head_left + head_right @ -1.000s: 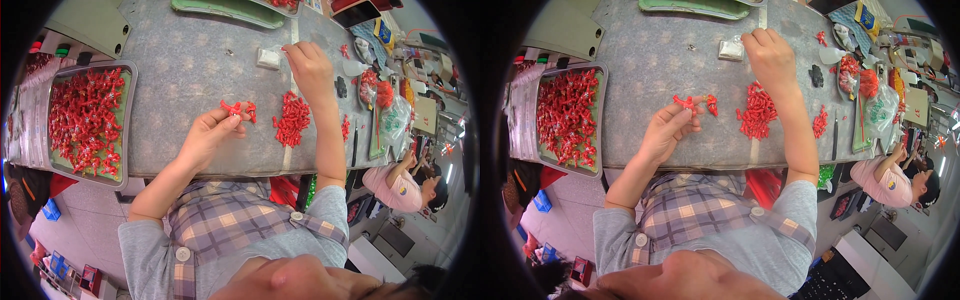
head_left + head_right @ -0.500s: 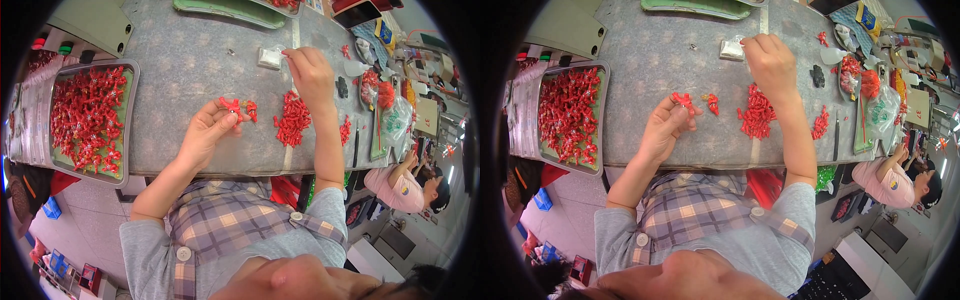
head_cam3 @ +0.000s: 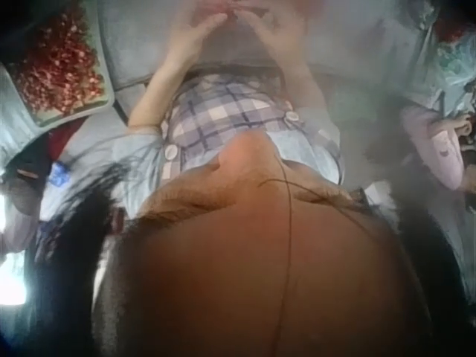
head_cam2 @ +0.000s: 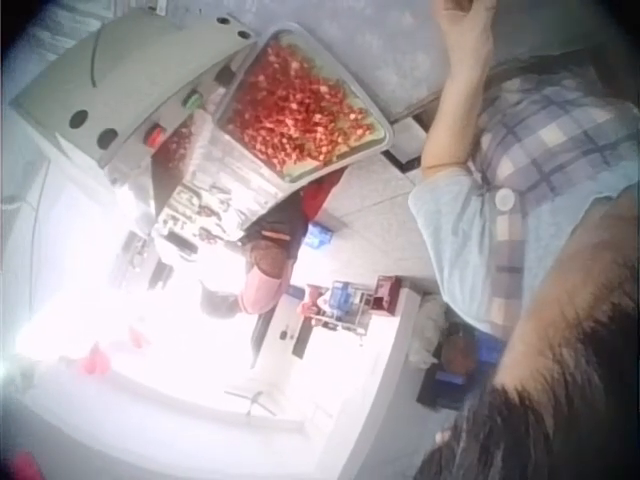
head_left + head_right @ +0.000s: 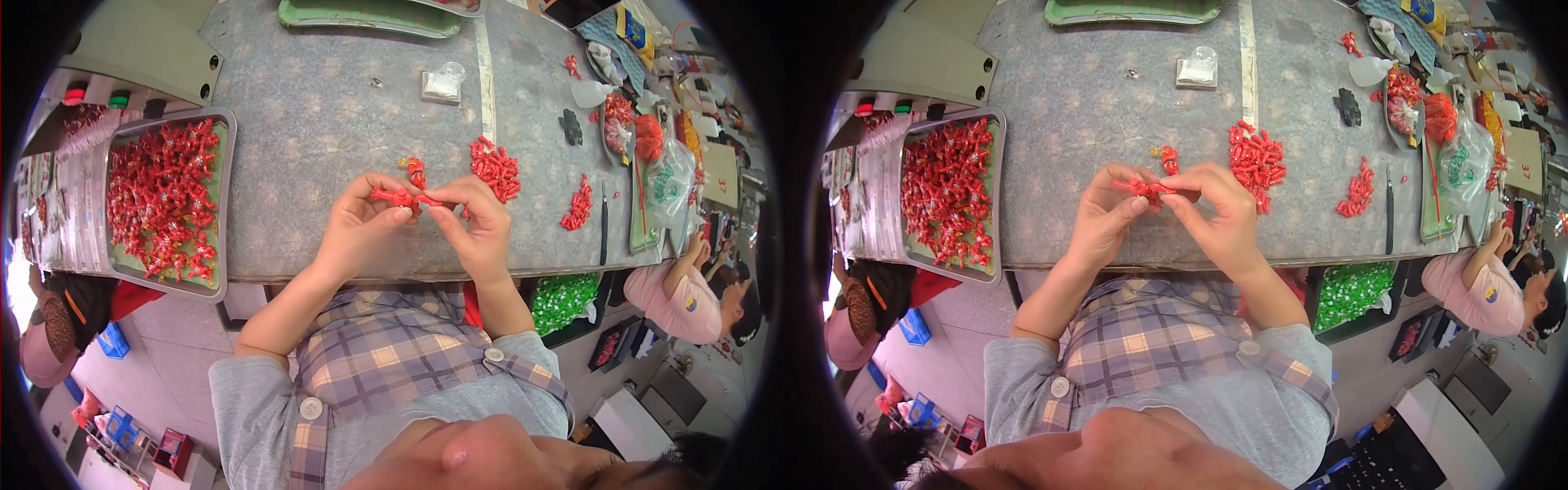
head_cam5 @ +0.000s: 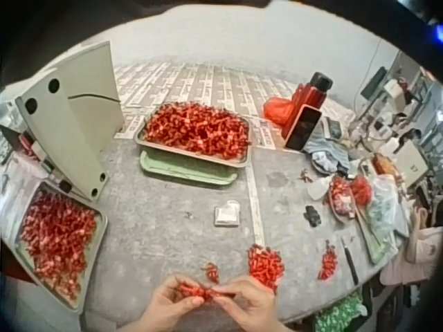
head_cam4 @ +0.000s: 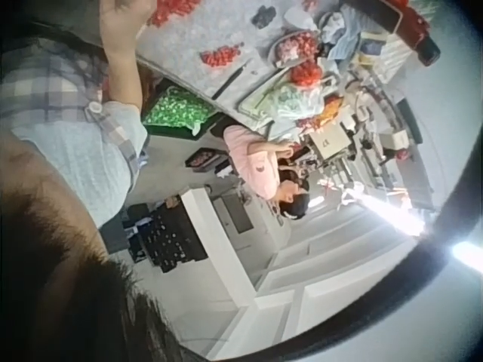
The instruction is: Assemble small red plastic toy components at a factory workstation.
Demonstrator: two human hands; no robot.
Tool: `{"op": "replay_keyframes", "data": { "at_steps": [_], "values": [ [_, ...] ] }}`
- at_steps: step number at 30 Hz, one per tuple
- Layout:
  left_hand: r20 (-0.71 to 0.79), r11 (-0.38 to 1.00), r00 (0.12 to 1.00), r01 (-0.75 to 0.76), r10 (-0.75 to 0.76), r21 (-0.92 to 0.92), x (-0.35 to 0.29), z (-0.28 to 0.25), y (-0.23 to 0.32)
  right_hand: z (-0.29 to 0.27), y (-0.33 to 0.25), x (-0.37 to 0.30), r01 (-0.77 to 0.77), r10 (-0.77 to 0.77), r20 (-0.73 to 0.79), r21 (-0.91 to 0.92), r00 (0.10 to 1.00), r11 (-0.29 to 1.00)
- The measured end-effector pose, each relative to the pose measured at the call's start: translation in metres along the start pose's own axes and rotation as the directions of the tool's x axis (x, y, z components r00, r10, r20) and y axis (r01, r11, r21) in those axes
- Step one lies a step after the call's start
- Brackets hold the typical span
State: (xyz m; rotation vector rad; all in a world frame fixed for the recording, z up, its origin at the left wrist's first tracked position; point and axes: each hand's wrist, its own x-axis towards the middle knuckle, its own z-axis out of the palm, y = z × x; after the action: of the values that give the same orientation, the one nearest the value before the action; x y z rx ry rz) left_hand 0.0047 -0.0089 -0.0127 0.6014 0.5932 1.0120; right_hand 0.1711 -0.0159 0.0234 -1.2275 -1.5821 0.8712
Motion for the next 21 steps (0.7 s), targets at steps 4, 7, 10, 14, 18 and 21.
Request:
{"op": "replay_keyframes", "data": {
  "at_steps": [4, 7, 10, 14, 18, 21],
  "values": [
    [0.036, 0.997, 0.996, -0.08, 0.079, 0.021, 0.0, 0.001, -0.004, 0.004, -0.001, -0.005, -0.018, 0.019, -0.039, 0.027, 0.999, 0.999],
    [0.027, 0.989, 0.993, -0.12, 0.118, 0.081, -0.001, 0.002, -0.006, 0.003, -0.005, -0.008, -0.062, 0.063, -0.03, 0.056, 0.998, 0.997],
    [0.062, 0.889, 0.974, -0.224, 0.217, 0.401, -0.002, 0.002, -0.002, -0.001, -0.006, -0.01, -0.067, 0.067, -0.006, 0.045, 0.998, 0.997],
    [0.133, 0.831, 0.951, -0.307, 0.278, 0.464, -0.005, -0.003, -0.003, -0.009, 0.001, -0.012, 0.022, -0.025, 0.072, 0.043, 0.997, 0.999],
    [0.165, 0.814, 0.953, -0.304, 0.255, 0.496, -0.003, -0.001, -0.003, -0.013, 0.011, -0.013, -0.008, -0.009, 0.116, 0.148, 0.993, 0.989],
    [0.171, 0.803, 0.951, -0.308, 0.256, 0.511, -0.004, 0.0, -0.005, -0.013, 0.008, -0.016, 0.003, -0.012, 0.088, 0.107, 0.996, 0.994]
  ]
}}
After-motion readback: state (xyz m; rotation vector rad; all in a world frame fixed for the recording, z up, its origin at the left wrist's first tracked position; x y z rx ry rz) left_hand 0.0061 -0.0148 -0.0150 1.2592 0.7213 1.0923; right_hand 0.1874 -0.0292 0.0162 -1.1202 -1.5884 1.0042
